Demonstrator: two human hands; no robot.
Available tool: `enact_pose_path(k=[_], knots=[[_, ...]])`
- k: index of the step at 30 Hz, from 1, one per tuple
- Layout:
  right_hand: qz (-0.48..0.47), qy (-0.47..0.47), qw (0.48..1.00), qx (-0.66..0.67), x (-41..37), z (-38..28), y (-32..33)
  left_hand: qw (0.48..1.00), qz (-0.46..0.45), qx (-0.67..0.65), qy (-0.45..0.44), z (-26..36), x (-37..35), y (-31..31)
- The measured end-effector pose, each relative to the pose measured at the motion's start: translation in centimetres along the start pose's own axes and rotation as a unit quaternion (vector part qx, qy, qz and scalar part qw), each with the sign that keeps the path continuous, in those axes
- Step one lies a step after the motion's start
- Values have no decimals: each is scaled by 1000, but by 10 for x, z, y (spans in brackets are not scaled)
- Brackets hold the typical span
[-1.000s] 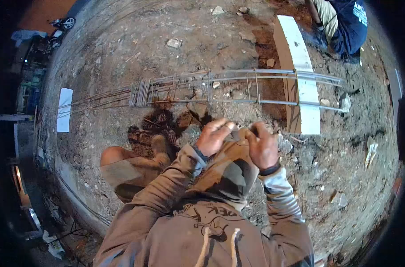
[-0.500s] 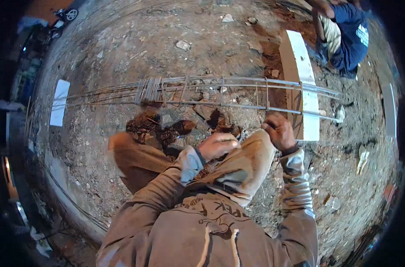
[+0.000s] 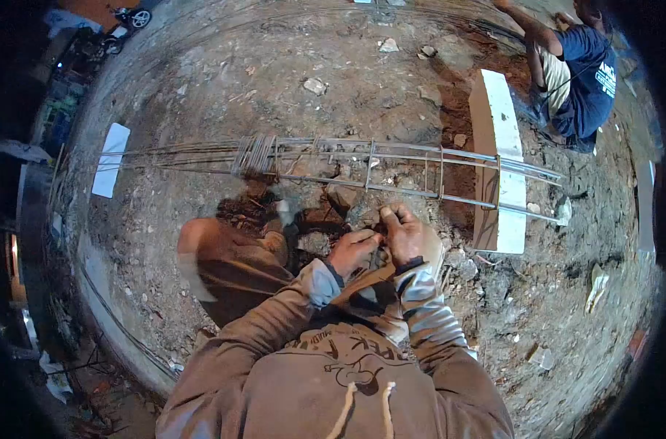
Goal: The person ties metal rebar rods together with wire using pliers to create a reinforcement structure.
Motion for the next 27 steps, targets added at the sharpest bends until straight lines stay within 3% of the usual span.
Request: enact_pose_path(k=[1, 3, 4, 7, 9, 11, 16, 17, 19, 20, 21, 23, 24, 27], knots=[[5, -3, 1000, -3, 7, 7, -3, 1000, -4, -3, 4, -1, 5, 8], [33, 12, 992, 124, 22, 25, -7, 961, 17, 228, -156, 29, 10, 20], [41, 23, 988, 147, 29, 23, -7, 955, 17, 239, -174, 43, 14, 22], [112, -45, 987, 106, 51, 48, 2, 870, 110, 430, -212, 84, 37, 35], [139, -48, 987, 66, 58, 48, 2, 849, 171, 445, -229, 119, 60, 37], [124, -77, 989, 32, 57, 48, -5, 785, 221, 515, -266, 149, 86, 36], [210, -65, 976, -5, 72, 75, 0, 611, 139, 733, -266, 172, 160, 38], [224, -66, 972, -3, 74, 71, -4, 611, 125, 733, -270, 174, 166, 42], [286, 52, 928, -234, 84, 29, -10, 533, 65, 791, -292, 176, 178, 39], [295, 27, 920, -259, 101, 40, -14, 525, 23, 812, -253, 178, 185, 38], [304, 26, 917, -255, 111, 43, -17, 521, 15, 814, -258, 180, 194, 45], [269, -37, 906, -325, 124, 40, -33, 500, -86, 802, -315, 179, 199, 35], [250, -30, 884, -393, 133, 45, -40, 489, -97, 815, -295, 175, 203, 38], [232, -79, 862, -444, 134, 52, -48, 512, -132, 811, -249, 168, 222, 44]])
Point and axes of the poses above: each hand's wrist, its own x-axis towards the middle knuckle, its own y-axis out of the back of the hand, z = x × y, the point moved 8 cm from there along x, towards the middle knuckle, and after that the axes turned 5 degrees about -x, right-handed, at the moved point
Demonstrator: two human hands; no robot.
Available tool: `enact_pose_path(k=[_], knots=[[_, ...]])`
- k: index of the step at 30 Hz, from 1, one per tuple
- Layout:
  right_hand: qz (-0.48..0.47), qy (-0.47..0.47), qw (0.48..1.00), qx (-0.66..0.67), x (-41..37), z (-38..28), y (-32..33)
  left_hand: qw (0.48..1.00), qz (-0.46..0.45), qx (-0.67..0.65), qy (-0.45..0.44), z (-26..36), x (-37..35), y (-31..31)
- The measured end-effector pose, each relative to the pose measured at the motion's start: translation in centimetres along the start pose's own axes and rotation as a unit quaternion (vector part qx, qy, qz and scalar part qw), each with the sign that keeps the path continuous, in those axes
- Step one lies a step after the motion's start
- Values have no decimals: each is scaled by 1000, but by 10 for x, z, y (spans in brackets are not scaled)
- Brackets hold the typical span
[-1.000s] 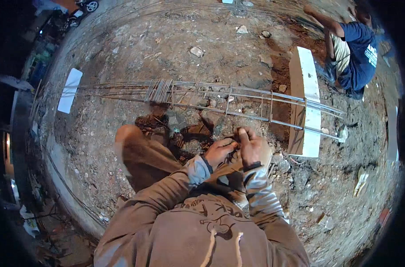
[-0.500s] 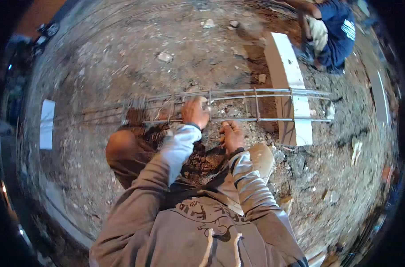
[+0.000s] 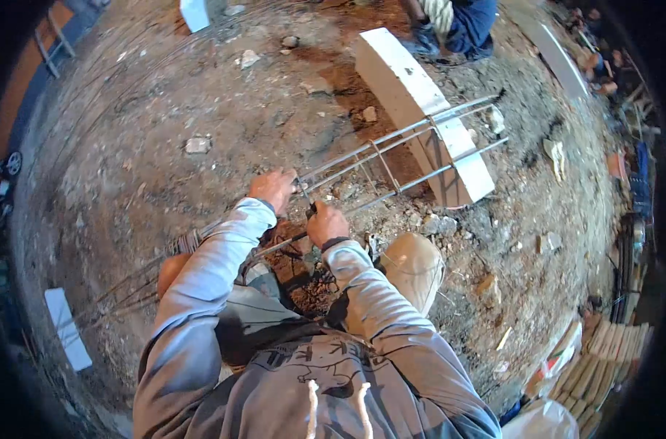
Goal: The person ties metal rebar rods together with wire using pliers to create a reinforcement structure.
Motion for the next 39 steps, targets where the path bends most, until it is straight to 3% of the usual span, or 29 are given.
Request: enact_pose_path(k=[1, 2, 4, 12, 16, 20, 28, 31, 34, 35, 38, 39], knots=[[-23, -9, 1000, 11, 0, 2, 0, 997, 67, 3, -30, 4, -6, 14], [-15, -11, 1000, 4, 1, 2, 5, 997, 73, -2, -37, 8, -3, 17], [-41, -25, 998, -27, -1, 2, 2, 998, 42, 21, -30, 9, 0, 14], [-25, -10, 998, -65, -14, -3, 10, 989, 59, 114, -75, 10, 14, -9], [-27, 1, 996, -82, -18, -11, 20, 986, 60, 119, -98, 26, -2, 15], [-54, 4, 993, -108, -25, -20, 31, 991, 60, 94, -67, 24, -5, 21], [-17, 18, 996, -83, -3, -27, 29, 989, 11, -141, -42, -19, 16, 20], [-20, 20, 996, -80, 11, -36, 29, 970, -10, -241, 8, -41, 24, 21], [-51, 93, 982, -160, 57, -2, -45, 937, -35, -345, 48, -65, 42, -22], [-87, 41, 985, -140, 38, -15, -16, 890, -40, -450, 60, -63, 39, -27], [-87, 1, 990, -107, 18, -28, 11, 896, -59, -437, 62, -60, 37, -29], [-78, 40, 987, -132, 12, -39, 20, 884, -60, -458, 76, -64, 38, -33]])
Point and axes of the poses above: each hand's wrist, its own x-axis towards the middle knuckle, its own y-axis out of the back of the hand, z = x × y, the point moved 8 cm from there along x, towards the middle knuckle, and after that the axes turned 5 degrees about -x, right-handed, at the moved point
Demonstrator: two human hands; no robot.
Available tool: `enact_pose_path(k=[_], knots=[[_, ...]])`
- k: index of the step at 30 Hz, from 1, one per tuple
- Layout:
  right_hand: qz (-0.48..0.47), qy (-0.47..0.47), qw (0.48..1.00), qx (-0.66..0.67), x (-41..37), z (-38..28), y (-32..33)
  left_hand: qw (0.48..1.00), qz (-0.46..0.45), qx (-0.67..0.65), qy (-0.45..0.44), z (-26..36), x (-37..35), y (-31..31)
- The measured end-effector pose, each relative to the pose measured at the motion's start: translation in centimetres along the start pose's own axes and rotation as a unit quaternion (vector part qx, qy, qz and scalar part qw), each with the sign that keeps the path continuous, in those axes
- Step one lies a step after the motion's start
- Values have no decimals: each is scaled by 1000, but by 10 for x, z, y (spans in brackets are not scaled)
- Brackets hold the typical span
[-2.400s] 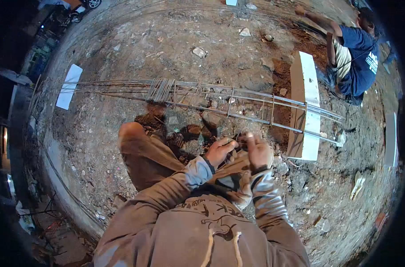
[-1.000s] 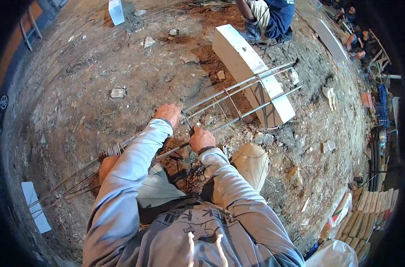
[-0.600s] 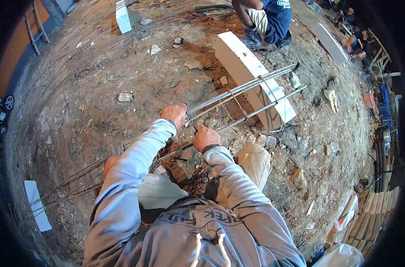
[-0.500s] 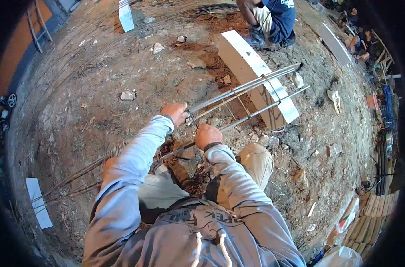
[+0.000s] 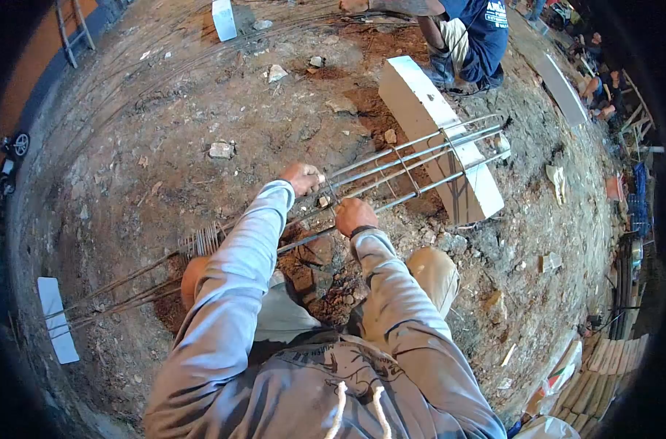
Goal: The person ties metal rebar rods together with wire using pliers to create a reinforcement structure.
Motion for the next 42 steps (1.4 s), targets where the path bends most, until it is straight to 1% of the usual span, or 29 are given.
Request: enact_pose_path(k=[1, 3, 5, 7, 8, 9, 11, 12, 13, 15, 16, 18, 19, 21, 22, 23, 24, 25, 26, 27, 30, 32, 33, 35, 36, 37, 39, 40, 42], knots=[[-4, -1, 1000, -4, 3, -1, -1, 1000, -1, -5, 2, 1, 1, 1], [0, -57, 998, 27, 10, 6, -4, 997, 8, -34, 73, -6, 5, 8], [16, -44, 999, 7, 13, 5, -9, 999, 14, -5, 50, -7, 9, 15], [32, -58, 998, 21, 15, 7, -11, 994, -1, 78, 83, -6, 10, 16], [64, 47, 996, -29, 46, 27, -60, 991, -13, 80, 105, -3, 5, 13], [60, 46, 997, -34, 43, 24, -54, 992, -15, 75, 105, -13, 13, 11], [212, 44, 976, 21, 16, 7, 4, 987, 62, 112, 102, -39, 35, 18], [318, 122, 940, 26, 5, -9, 35, 986, 9, 72, 153, -37, 28, 16], [312, 159, 937, 19, 9, -16, 44, 986, 3, 74, 148, -27, 20, 16], [276, 177, 944, -28, 38, -15, 32, 993, 22, 17, 110, -9, 8, 13], [283, 169, 944, -31, 45, -9, 28, 994, 16, 21, 102, -10, 11, 13], [242, 182, 945, -121, 57, -3, 14, 989, 19, 42, 143, -23, 20, 16], [243, 178, 946, -123, 58, 2, 16, 989, 16, 42, 140, -17, 20, 15], [229, 200, 948, -89, 49, 5, 15, 964, -112, -127, 205, -17, 2, -5], [180, 179, 962, -105, 47, 1, 20, 969, -78, -80, 222, -56, 30, 0], [180, 186, 961, -102, 48, -2, 21, 980, -74, 11, 187, -43, 29, 6], [155, 155, 967, -127, 52, 1, 16, 981, -83, 41, 168, -34, 25, 10], [128, 126, 972, -153, 56, 3, 10, 982, -91, 68, 152, -6, 6, 13], [95, 101, 979, -149, 57, 3, 13, 988, -43, 31, 143, -27, 19, 11], [157, 135, 972, -115, 60, 8, 8, 987, -36, 22, 156, -52, 30, 10], [139, 111, 978, -107, 69, 7, 11, 988, -42, 38, 142, -49, 31, 8], [135, 110, 979, -104, 74, 10, 10, 978, -82, -47, 184, -54, 28, -4], [126, 109, 980, -110, 74, 13, 9, 977, -87, -56, 187, -57, 29, -8], [133, 96, 985, -52, 71, 11, 23, 960, -147, -127, 203, -60, 29, -16], [203, 132, 969, -43, 60, 0, 39, 969, -138, -89, 185, -77, 45, -18], [275, 160, 948, 4, 51, -5, 50, 968, -139, -91, 188, -79, 47, -15], [270, 115, 956, -18, 46, -5, 50, 979, -129, -44, 153, -82, 51, -14], [265, 112, 957, -20, 41, -8, 50, 964, -144, -156, 159, -73, 42, -17], [127, 31, 991, -40, 41, -4, 28, 963, -148, -163, 156, -64, 40, -18]])
Point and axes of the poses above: each hand's wrist, its own x-axis towards the middle knuckle, its own y-axis out of the back of the hand, z = x × y, the point moved 8 cm from there along x, towards the middle knuckle, and after that the axes turned 5 degrees about -x, right-handed, at the moved point
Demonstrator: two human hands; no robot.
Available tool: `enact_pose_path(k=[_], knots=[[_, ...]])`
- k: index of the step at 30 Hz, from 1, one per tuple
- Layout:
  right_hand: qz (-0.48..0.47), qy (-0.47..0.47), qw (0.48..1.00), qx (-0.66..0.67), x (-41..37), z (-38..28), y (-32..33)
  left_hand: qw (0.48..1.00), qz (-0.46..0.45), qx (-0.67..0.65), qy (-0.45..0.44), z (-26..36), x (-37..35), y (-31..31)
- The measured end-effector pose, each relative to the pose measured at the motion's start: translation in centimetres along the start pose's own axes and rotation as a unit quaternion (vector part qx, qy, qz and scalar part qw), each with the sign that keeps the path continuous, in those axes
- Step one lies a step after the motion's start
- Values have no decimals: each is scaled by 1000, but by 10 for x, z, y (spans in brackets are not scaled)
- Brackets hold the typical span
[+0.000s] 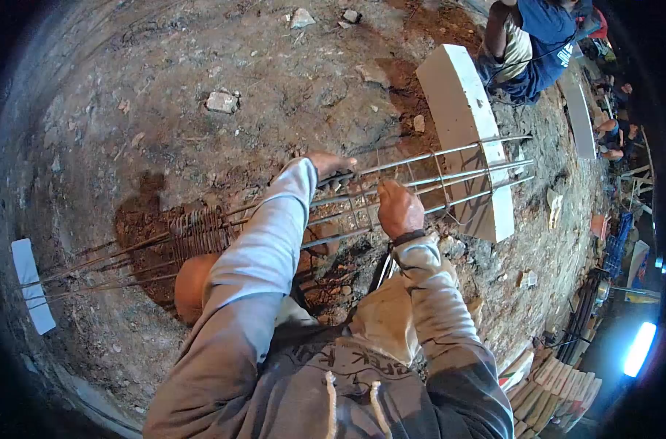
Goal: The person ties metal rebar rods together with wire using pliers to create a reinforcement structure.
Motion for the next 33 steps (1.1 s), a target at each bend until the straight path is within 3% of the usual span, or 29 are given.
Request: enact_pose_path(k=[3, 5, 6, 7, 8, 9, 10, 11, 12, 13, 14, 15, 17, 19, 21, 23, 25, 27, 28, 29, 30, 31, 33], knots=[[-72, -43, 996, -38, -25, 3, -9, 990, 83, 107, -43, 10, -2, 10], [-96, 128, 982, -100, -42, 3, -27, 965, 163, 203, -39, 16, -17, 28], [-117, 117, 986, -5, -54, 0, -23, 963, 176, 205, -26, 12, -30, 42], [-137, 105, 981, 89, -64, -5, -16, 976, 191, 105, -8, 8, -45, 56], [-137, 117, 978, 101, -73, -13, -10, 978, 206, 5, 4, 5, -56, 70], [-243, -4, 949, 199, -86, -6, -22, 973, 216, -72, -31, -2, -63, 94], [-345, -120, 886, 285, -104, -1, -37, 960, 227, -149, -70, -14, -76, 120], [-354, -103, 884, 287, -109, -3, -39, 939, 296, -147, -93, -10, -115, 138], [-339, -83, 882, 317, -113, -6, -41, 916, 352, -184, -61, -24, -141, 159], [-325, -64, 877, 348, -117, -7, -46, 905, 376, -193, -57, -30, -166, 177], [-253, -3, 911, 325, -110, -7, -50, 892, 401, -201, -55, -33, -197, 188], [-262, 17, 906, 331, -108, -2, -57, 882, 423, -202, -54, -36, -228, 193], [-215, 72, 931, 285, -89, -20, -28, 851, 512, -105, -42, -31, -307, 195], [-180, 145, 930, 284, -75, -19, -41, 827, 556, -11, -87, -32, -383, 176], [-232, 68, 853, 463, -74, -26, -37, 721, 661, 198, -64, -21, -481, 121], [-297, 75, 812, 497, -88, -37, -21, 724, 677, 130, -20, -63, -550, 72], [-403, 16, 769, 495, -112, -27, -37, 695, 716, -61, -12, -149, -598, 27], [-412, 78, 782, 461, -128, -15, -29, 685, 718, -16, 124, -242, -628, 9], [-421, 94, 779, 454, -134, -11, -18, 673, 720, 109, 133, -259, -625, 1], [-402, 146, 809, 403, -130, -5, -6, 649, 711, 230, 142, -271, -620, -8], [-379, 197, 834, 349, -127, -4, 7, 655, 699, 239, 157, -284, -610, -8], [-393, 132, 828, 377, -125, -5, 20, 661, 688, 246, 172, -292, -593, -1], [-335, 158, 870, 326, -102, -17, 28, 643, 764, 2, 55, -340, -576, 34]])
Point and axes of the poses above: each hand's wrist, its own x-axis towards the middle knuckle, its own y-axis out of the back of the hand, z = x × y, the point moved 8 cm from there along x, towards the middle knuckle, and after that the axes turned 5 degrees about -x, right-handed, at the moved point
